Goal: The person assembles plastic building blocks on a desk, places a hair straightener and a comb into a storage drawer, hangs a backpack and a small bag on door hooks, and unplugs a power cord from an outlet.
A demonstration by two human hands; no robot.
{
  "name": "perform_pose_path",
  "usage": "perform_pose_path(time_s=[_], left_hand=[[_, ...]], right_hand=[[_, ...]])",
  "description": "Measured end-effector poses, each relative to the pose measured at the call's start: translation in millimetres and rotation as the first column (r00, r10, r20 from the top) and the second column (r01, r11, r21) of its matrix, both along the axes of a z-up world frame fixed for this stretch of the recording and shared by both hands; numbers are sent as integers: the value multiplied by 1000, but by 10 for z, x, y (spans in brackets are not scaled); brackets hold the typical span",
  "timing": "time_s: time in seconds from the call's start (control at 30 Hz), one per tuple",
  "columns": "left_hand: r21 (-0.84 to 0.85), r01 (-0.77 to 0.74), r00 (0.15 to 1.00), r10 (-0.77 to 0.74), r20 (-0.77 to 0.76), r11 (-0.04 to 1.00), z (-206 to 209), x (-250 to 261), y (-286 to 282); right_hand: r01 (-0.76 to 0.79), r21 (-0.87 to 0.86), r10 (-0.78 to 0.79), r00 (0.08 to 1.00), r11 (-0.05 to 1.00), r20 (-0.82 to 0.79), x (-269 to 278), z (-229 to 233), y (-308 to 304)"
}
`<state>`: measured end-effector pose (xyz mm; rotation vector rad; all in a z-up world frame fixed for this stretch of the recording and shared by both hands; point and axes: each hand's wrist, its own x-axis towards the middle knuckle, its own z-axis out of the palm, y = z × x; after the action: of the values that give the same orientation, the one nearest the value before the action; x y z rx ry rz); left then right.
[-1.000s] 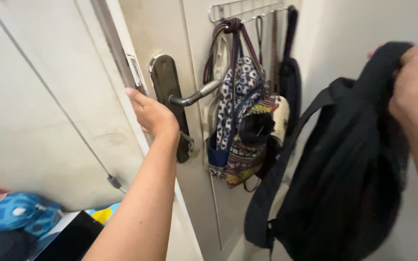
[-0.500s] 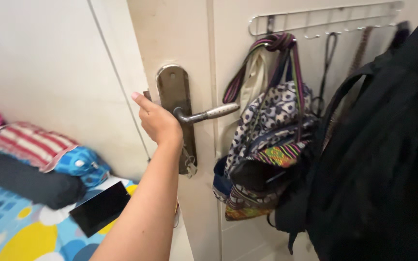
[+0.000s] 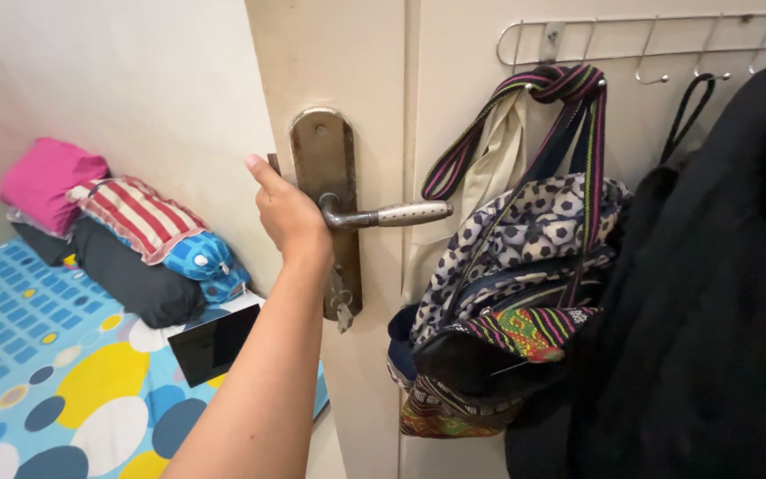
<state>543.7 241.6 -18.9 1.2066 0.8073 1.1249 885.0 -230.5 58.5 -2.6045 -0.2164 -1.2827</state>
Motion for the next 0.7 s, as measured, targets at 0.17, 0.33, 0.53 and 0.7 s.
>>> perform_pose_path(time_s=[0.17,0.33,0.53,0.7], left_hand=[[-15,4,999,-5,-32,1000,8,7,32],[57,22,999,-24,45,998,-2,-33,3],[24,79,995,-80,56,997,43,-198,-77],[163,168,977,-186,105,972,47,-426,-137]], right_hand=[[41,-100,-39,999,994,15,247,-145,-54],[138,-306,-83,979,942,186,182,-450,-273],[-330,165,242,882,929,405,-826,-541,152],[-243,279,180,956,929,230,-1616,-520,418]])
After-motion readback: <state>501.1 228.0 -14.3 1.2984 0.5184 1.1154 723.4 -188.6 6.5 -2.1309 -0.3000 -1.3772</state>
